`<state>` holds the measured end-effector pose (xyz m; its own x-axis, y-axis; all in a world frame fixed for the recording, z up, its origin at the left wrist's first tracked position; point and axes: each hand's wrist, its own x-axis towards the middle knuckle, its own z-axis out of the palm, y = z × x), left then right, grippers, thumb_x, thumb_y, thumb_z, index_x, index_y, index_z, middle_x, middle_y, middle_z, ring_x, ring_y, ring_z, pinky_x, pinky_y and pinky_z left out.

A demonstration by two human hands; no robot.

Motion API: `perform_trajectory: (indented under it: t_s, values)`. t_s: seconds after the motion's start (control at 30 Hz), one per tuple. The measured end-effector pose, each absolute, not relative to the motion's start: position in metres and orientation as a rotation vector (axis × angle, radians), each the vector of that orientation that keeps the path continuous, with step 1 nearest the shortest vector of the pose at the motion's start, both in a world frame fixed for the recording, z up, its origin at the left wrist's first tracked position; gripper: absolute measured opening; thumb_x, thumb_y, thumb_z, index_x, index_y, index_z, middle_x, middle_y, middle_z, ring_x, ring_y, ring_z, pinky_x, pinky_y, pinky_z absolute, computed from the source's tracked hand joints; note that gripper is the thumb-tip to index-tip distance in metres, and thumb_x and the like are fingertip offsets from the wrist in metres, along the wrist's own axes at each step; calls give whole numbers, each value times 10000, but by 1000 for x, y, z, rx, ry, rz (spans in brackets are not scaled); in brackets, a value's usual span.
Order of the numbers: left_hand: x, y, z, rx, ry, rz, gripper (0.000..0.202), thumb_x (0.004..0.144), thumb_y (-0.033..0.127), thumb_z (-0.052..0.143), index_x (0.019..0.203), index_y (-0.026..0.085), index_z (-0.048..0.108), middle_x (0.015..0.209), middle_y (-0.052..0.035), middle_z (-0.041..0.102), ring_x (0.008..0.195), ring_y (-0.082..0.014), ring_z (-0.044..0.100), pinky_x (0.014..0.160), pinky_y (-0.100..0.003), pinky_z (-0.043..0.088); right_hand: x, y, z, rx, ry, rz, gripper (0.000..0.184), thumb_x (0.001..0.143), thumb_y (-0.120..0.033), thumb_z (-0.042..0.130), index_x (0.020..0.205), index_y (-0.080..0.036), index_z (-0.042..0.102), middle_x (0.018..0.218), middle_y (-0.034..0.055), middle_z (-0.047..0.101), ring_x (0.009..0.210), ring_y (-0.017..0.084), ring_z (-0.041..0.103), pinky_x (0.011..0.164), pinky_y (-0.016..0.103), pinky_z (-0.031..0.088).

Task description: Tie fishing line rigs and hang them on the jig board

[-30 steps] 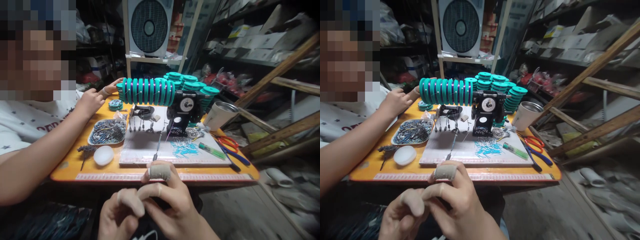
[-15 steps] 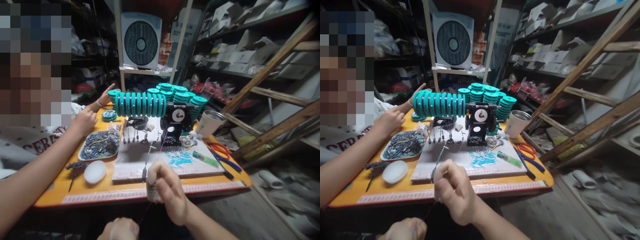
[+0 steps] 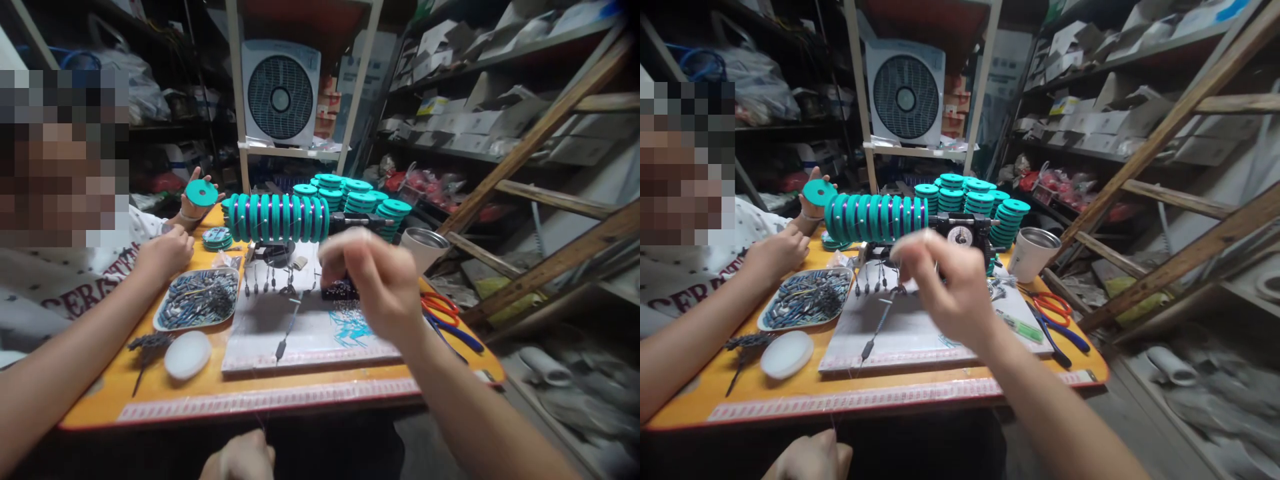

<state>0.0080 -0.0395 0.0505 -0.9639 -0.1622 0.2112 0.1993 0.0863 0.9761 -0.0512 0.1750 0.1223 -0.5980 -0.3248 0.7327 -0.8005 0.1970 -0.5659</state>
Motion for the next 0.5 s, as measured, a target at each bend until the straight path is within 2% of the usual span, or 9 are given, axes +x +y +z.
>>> perform_trajectory:
  t_s: [0.07,0.1,0.13,0.17,0.2,0.27,0.3,0.37,0.5]
  values:
    - [-38,-63,72,-35,-2075,-1933,287,952,382,542,1099,166,658,1140,-69,666,992,-117,660,781,-236,577,-93,166,159,1027,-2043,1028,337,1038,-371,409,1032,-173,681,952,19,671,910,111,621,893,268,473]
    - [-58,-75,82,-37,-2060,-1917,661,1019,298,86,1082,-19,663,1235,-61,606,1097,-143,638,806,-221,502,-116,159,175,1019,-2123,817,296,1024,-353,458,1089,-177,687,1105,25,658,1080,145,589,1029,315,421]
    - [-74,-86,89,-37,-2044,-1915,977,813,164,-290,1009,-183,603,1304,-80,508,1155,-151,592,787,-254,384,-137,152,188,1002,-2256,667,308,1029,-367,460,1138,-182,681,1216,29,625,1193,173,543,1102,351,371]
    - [-87,-96,95,-29,-2012,-1913,875,894,184,-182,947,-176,614,1275,-113,543,1158,-148,607,774,-234,400,-156,144,197,1012,-2442,555,376,1053,-413,390,1165,-188,670,1239,32,613,1216,182,532,1101,364,376]
    - [-96,-104,99,-16,-1975,-1917,480,995,287,348,855,-21,688,1198,-107,641,1116,-140,655,715,-155,490,-172,137,203,1033,-2541,509,454,1056,-466,353,1104,-168,692,1152,48,646,1139,192,581,1037,364,432]
    - [-106,-116,103,-10,-1907,-1937,341,861,350,634,661,77,675,964,-78,691,1124,-182,671,613,-111,480,-193,127,205,1025,-2675,441,563,1037,-558,341,988,-135,710,977,74,667,1002,208,633,942,365,485]
    - [-107,-118,103,-7,-1876,-1952,333,823,355,681,602,107,653,866,-65,678,1121,-184,677,592,-103,475,-198,124,203,1010,-2704,419,611,1025,-594,337,921,-121,709,897,86,658,946,216,643,903,366,498]
    - [-109,-119,105,9,-1827,-1983,423,893,366,573,561,109,624,765,-48,621,1103,-161,686,632,-106,467,-198,123,196,969,-2729,376,678,1013,-640,301,836,-116,693,807,104,630,902,230,643,869,373,503]
    - [-106,-105,116,67,-1771,-2034,496,979,360,413,612,94,616,740,-23,574,997,-109,691,716,-135,488,-178,127,182,893,-2657,344,670,1026,-617,241,829,-145,674,807,119,626,918,254,631,866,406,488]
